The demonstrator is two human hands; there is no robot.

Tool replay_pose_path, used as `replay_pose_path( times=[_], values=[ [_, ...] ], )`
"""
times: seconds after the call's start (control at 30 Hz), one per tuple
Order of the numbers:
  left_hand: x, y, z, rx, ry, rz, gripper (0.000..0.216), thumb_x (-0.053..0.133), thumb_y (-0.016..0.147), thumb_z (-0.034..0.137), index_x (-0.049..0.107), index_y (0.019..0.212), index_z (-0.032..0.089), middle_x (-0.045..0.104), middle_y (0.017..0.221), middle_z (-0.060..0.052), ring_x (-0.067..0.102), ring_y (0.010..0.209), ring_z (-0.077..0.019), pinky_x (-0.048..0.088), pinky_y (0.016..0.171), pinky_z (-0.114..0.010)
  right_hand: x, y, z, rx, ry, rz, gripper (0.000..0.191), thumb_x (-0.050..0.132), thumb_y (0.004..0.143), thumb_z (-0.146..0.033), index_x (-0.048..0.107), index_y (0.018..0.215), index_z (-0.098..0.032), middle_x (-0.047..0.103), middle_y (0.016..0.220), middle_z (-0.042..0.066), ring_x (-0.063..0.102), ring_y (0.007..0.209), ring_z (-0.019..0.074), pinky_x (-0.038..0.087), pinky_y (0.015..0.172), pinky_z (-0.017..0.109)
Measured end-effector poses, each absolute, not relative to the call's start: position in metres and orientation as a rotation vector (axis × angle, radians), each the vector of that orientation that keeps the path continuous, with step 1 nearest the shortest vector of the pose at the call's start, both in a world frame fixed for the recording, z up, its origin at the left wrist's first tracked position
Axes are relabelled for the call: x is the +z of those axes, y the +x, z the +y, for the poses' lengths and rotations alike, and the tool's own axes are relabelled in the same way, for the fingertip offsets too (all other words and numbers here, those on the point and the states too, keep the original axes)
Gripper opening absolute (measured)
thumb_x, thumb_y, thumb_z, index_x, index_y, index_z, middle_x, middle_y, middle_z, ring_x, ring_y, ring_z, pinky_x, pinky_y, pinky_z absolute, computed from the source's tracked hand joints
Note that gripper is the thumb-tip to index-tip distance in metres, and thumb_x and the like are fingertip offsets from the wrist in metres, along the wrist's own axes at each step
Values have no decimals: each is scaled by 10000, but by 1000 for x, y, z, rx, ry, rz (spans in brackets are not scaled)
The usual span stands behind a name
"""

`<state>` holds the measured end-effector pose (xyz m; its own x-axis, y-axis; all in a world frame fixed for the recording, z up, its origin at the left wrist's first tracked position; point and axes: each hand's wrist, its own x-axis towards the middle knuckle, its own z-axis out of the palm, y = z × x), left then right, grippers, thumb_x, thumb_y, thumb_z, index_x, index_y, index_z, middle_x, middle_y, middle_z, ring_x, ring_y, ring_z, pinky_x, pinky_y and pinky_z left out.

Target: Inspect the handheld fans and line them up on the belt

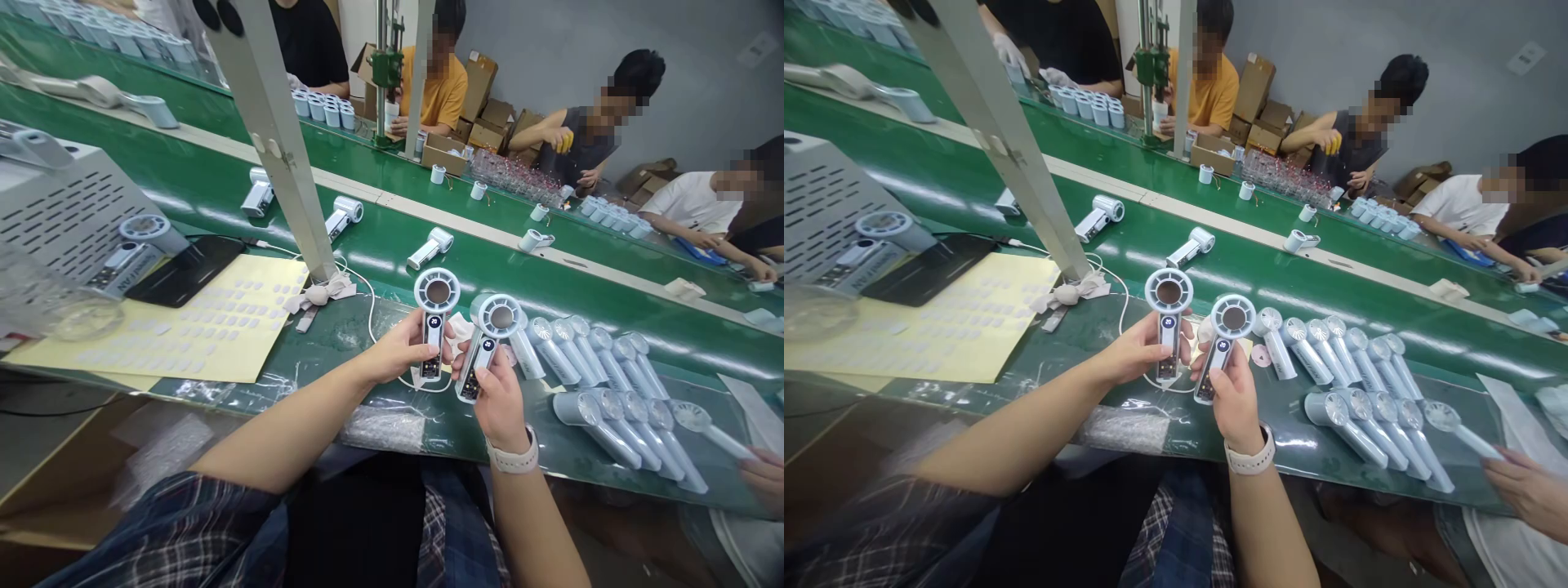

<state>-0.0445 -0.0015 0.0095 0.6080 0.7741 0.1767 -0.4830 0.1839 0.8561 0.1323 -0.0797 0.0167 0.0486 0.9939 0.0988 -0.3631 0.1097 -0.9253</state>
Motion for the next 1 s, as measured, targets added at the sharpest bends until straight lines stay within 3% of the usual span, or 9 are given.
replay_pose_path(
  times=[0.17, 0.33, 0.7, 1.0],
  values=[
    [12, -43, -2, 936, 1010, 384, 465, 825, 718, 329, 533, 1048, 182, 612, 891, -6, 624, 712, -138, 492, 662, -289, 17, 132, -78, 1262, -903, -992, 271, 711, 857, -306, 654, 1113, -234, 682, 1022, 45, 645, 810, 189, 583, 731, 359],
    [14, -40, 2, 991, 938, 500, 420, 756, 755, 391, 497, 1019, 192, 579, 799, 27, 579, 614, -119, 460, 579, -269, 12, 128, -75, 1275, -916, -905, 237, 668, 867, -333, 639, 1074, -221, 675, 974, 38, 640, 760, 176, 579, 684, 346],
    [10, -42, 2, 923, 1102, 464, 439, 749, 785, 493, 496, 965, 182, 619, 740, 0, 574, 653, -144, 448, 634, -291, 7, 127, -77, 1273, -902, -914, 215, 659, 876, -363, 647, 1035, -219, 667, 955, 29, 636, 709, 159, 576, 626, 326],
    [12, -39, 2, 954, 1056, 422, 383, 785, 766, 393, 544, 967, 173, 621, 800, -14, 593, 693, -152, 475, 674, -315, 14, 127, -80, 1295, -905, -890, 230, 672, 859, -348, 643, 1050, -225, 661, 917, 26, 631, 706, 180, 581, 646, 358]
  ],
)
